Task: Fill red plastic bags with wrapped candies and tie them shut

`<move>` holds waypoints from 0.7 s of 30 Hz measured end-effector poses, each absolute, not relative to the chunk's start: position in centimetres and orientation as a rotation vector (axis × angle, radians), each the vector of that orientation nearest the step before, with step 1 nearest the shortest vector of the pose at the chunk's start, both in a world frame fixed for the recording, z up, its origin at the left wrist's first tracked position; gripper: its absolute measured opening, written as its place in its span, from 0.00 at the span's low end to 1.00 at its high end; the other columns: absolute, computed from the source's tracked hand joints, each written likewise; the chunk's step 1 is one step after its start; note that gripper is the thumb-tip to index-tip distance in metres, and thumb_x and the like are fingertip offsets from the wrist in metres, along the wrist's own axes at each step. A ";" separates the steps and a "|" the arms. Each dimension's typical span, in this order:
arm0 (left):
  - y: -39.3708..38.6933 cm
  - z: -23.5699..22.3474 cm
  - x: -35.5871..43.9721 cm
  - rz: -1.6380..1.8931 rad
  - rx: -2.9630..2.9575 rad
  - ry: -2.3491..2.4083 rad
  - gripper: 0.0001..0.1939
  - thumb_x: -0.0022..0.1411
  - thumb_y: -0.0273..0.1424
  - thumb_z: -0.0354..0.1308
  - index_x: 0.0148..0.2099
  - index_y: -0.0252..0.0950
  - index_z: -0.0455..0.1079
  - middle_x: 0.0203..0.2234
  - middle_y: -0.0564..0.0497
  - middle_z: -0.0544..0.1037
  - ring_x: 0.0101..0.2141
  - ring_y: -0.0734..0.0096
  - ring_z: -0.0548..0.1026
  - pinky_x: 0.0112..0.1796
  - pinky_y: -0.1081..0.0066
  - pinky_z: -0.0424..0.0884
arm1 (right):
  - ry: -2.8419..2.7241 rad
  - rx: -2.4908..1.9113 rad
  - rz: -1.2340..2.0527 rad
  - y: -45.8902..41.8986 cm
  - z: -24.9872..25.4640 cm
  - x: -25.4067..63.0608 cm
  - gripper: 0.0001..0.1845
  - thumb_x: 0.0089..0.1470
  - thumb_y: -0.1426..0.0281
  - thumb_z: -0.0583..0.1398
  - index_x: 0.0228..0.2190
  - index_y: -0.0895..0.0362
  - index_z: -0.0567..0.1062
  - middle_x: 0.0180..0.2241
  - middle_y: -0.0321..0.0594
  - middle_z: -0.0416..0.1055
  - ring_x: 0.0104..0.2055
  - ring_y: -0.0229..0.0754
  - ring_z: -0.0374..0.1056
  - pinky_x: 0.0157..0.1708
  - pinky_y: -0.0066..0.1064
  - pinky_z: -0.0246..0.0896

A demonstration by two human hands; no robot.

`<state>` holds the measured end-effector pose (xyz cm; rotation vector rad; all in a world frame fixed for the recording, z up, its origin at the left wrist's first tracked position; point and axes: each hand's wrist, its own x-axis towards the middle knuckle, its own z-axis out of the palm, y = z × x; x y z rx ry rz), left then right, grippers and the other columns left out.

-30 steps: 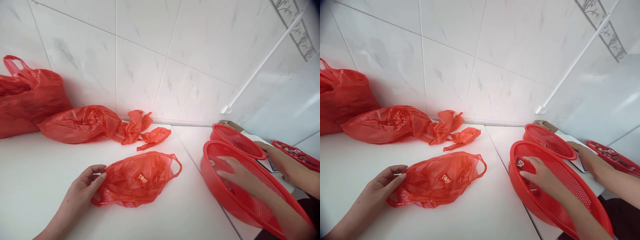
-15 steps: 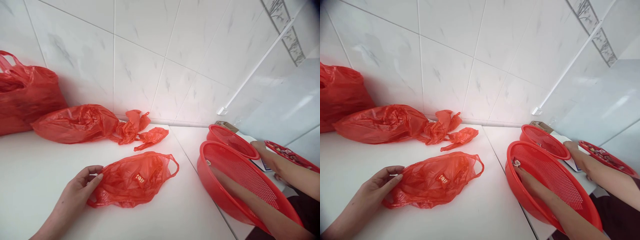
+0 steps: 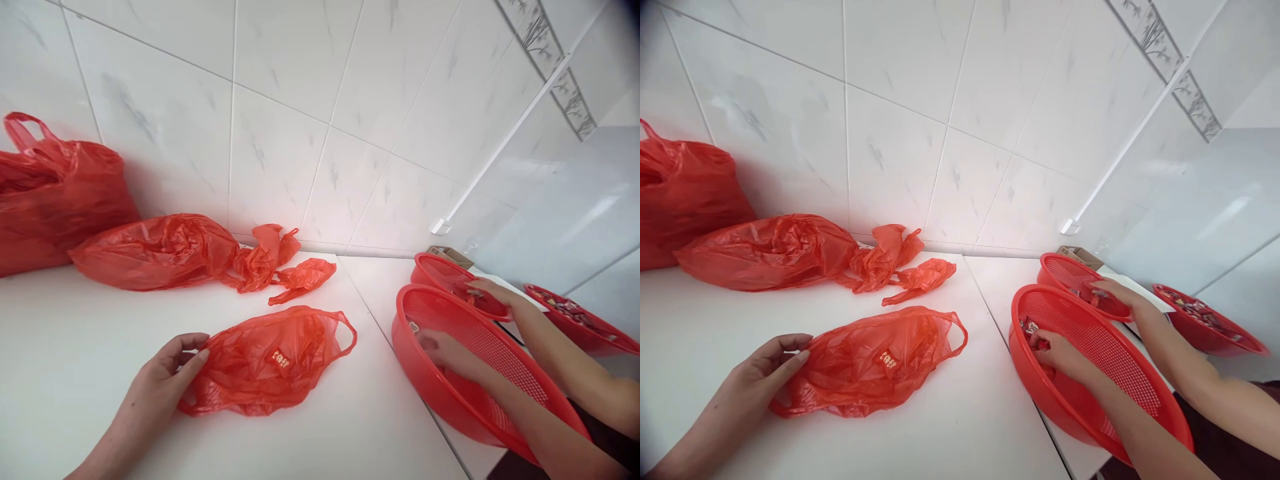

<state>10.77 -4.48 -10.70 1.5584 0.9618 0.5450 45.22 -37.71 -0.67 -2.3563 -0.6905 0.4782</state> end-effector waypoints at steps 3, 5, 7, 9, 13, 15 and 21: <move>-4.3 -10.9 10.8 0.538 1.554 0.958 0.22 0.54 0.51 0.54 0.47 0.46 0.64 0.30 0.54 0.77 0.24 0.65 0.76 0.23 0.71 0.72 | -0.669 -2.285 0.563 -38.5 -0.5 46.4 0.05 0.44 0.69 0.59 0.22 0.55 0.69 0.18 0.33 0.68 0.21 0.37 0.63 0.22 0.28 0.57; -4.3 -11.0 10.8 0.523 1.555 0.950 0.23 0.54 0.52 0.54 0.48 0.45 0.64 0.30 0.54 0.77 0.25 0.65 0.76 0.23 0.70 0.72 | -0.644 -2.226 0.552 -39.0 -0.2 47.1 0.06 0.47 0.66 0.59 0.24 0.55 0.68 0.21 0.33 0.69 0.23 0.37 0.65 0.24 0.29 0.59; -4.2 -11.0 10.8 0.521 1.563 0.952 0.24 0.54 0.52 0.54 0.48 0.45 0.64 0.30 0.54 0.77 0.27 0.64 0.77 0.25 0.70 0.72 | -0.619 -2.152 0.535 -39.2 0.4 47.5 0.08 0.48 0.63 0.60 0.27 0.54 0.68 0.26 0.35 0.72 0.28 0.40 0.69 0.28 0.30 0.62; -4.3 -10.9 10.8 0.518 1.567 0.957 0.24 0.54 0.52 0.54 0.48 0.45 0.64 0.31 0.54 0.77 0.27 0.64 0.76 0.26 0.70 0.72 | -0.572 -2.014 0.524 -38.8 1.4 47.4 0.10 0.47 0.62 0.61 0.30 0.53 0.68 0.30 0.36 0.73 0.31 0.42 0.70 0.32 0.32 0.65; -4.6 -10.4 11.0 0.535 1.536 0.948 0.23 0.53 0.51 0.55 0.47 0.43 0.66 0.28 0.54 0.77 0.24 0.65 0.75 0.24 0.70 0.71 | -0.591 -1.769 0.528 -36.1 3.6 45.2 0.11 0.46 0.63 0.64 0.31 0.52 0.68 0.35 0.36 0.72 0.32 0.41 0.70 0.33 0.33 0.66; -4.9 -10.0 11.0 0.575 1.529 0.925 0.23 0.53 0.49 0.56 0.46 0.42 0.66 0.27 0.53 0.76 0.25 0.65 0.75 0.25 0.69 0.71 | -0.759 -1.807 0.482 -33.8 4.4 43.0 0.08 0.47 0.66 0.63 0.28 0.53 0.68 0.40 0.37 0.69 0.34 0.39 0.69 0.34 0.32 0.65; -5.4 -9.5 11.0 0.624 1.581 0.871 0.20 0.56 0.46 0.54 0.44 0.39 0.66 0.26 0.53 0.75 0.25 0.67 0.74 0.25 0.70 0.70 | -1.475 -1.942 0.451 -25.6 3.0 34.3 0.08 0.45 0.79 0.55 0.26 0.54 0.68 0.37 0.35 0.65 0.29 0.32 0.62 0.29 0.24 0.59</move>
